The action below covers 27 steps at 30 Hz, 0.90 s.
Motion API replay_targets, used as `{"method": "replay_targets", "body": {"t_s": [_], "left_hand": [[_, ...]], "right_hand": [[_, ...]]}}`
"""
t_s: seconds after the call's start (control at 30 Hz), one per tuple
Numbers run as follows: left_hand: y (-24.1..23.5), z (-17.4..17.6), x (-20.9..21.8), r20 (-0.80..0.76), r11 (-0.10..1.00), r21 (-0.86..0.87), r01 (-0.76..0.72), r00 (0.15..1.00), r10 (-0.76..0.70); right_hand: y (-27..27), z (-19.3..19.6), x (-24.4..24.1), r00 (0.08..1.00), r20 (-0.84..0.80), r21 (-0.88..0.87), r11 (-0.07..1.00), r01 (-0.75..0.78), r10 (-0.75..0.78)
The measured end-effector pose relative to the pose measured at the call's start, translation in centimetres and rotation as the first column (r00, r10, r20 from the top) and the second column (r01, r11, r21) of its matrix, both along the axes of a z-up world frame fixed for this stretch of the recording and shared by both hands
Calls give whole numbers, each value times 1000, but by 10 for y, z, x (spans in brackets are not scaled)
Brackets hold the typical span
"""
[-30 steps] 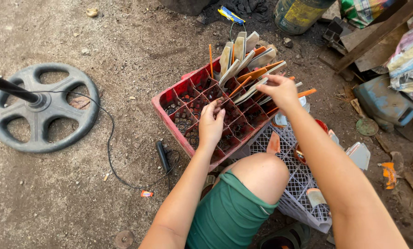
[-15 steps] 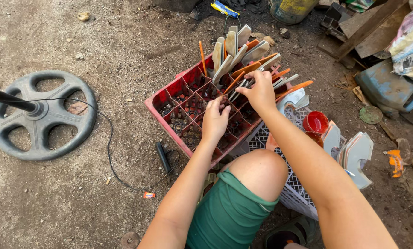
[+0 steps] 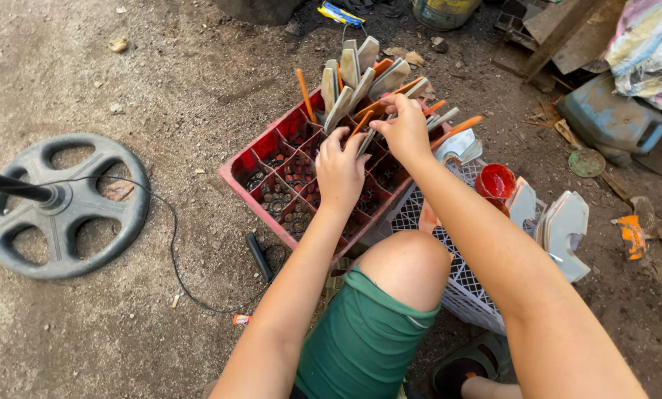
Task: The person sits on the ground and paints curved plastic parts with orange paint using a brush. They dip the brush into a small container, apply paint to each part, and place the painted parts into a red crate.
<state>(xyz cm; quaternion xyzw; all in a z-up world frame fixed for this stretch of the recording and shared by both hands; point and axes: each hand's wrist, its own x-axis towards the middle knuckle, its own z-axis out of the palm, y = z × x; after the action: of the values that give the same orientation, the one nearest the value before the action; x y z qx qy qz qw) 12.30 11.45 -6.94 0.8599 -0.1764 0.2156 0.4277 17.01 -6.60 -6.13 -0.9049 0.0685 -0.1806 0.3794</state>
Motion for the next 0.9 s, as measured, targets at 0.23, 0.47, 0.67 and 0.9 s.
{"method": "replay_targets", "body": {"t_s": [0.23, 0.47, 0.67, 0.9], "left_hand": [[-23, 8, 27, 118, 999, 40, 15, 993, -19], [-17, 10, 41, 76, 993, 121, -3, 997, -7], [-15, 22, 43, 51, 991, 131, 22, 998, -29], [-41, 66, 27, 230, 982, 188, 13, 971, -57]], "right_hand": [[4, 40, -9, 979, 191, 1, 998, -64, 63], [-44, 88, -124, 991, 109, 12, 997, -76, 74], [-103, 66, -262, 980, -107, -9, 986, 167, -167], [-122, 17, -322, 943, -176, 100, 948, 303, -283]]}}
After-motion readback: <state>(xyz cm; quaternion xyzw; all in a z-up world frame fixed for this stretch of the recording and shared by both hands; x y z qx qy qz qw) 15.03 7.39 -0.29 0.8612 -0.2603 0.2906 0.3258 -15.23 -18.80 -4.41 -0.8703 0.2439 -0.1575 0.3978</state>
